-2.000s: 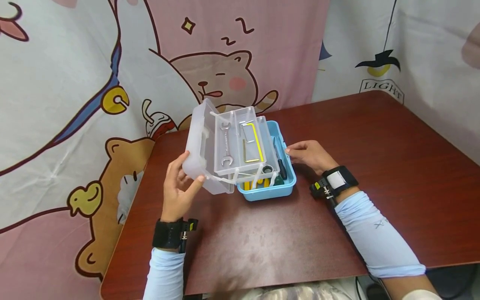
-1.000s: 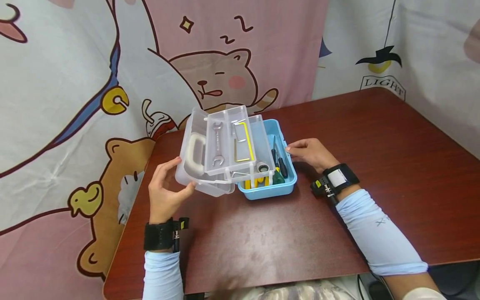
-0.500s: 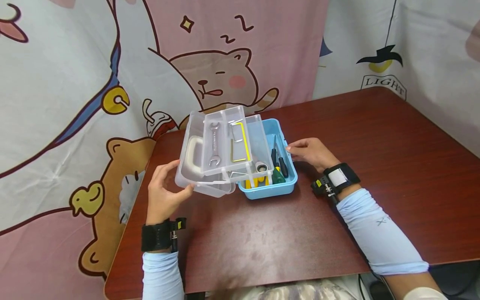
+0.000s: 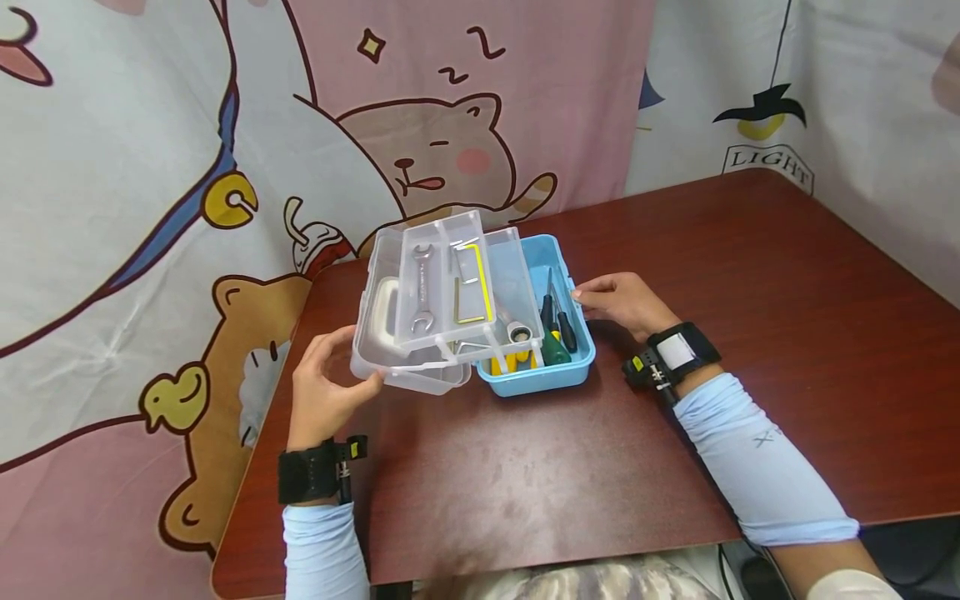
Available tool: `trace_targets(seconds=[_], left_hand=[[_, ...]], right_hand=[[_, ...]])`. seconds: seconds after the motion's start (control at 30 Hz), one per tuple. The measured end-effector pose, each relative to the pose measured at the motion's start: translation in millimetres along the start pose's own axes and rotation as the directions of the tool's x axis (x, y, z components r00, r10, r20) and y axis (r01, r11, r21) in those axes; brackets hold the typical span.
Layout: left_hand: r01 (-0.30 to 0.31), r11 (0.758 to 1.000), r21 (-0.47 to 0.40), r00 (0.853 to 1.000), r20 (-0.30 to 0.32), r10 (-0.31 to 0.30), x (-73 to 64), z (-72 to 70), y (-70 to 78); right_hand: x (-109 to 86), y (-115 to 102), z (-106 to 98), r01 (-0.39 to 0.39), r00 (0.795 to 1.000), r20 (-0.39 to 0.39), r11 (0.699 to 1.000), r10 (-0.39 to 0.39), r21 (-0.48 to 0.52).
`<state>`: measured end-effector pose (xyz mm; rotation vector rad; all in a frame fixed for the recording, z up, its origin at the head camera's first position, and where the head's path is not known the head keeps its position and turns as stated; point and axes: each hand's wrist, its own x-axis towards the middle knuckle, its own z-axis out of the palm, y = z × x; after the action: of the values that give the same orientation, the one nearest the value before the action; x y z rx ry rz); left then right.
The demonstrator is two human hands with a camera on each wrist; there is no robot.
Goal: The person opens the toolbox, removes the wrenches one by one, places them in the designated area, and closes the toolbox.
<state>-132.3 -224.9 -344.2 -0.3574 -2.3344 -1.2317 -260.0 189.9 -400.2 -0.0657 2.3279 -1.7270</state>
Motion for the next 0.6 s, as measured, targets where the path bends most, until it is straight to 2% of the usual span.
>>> trace_targets(seconds=[0.13,0.33,0.4,0.6], left_hand=[[0.024,1.000,0.016,1.000,0.006,-0.024,-1.0,0.2,-5.4],[0.053,0.998,0.037,0.998,0.020,-0.054,-1.6,-1.1,-36.1],[0.065,0.997,0.048,0.997,0.027,-0.067,-2.2,-2.2,-42.2],[0.076,0.994,0.078,0.996,0.041,-0.079,-3.7,-5.1,-47.2]], right_hand=[[0.6,0,-1,-0.002,1.000,0.000,1.000,0.002,0.004],[0.7,1,-1,-0.003,1.000,-0.001,1.000,0.003,-0.004],[0.6,1,-1,-0.001,1.000,-0.001,1.000,0.001,-0.004],[0.5,1,0,-0.001,1.000,-0.001,1.000,0.001,-0.004]])
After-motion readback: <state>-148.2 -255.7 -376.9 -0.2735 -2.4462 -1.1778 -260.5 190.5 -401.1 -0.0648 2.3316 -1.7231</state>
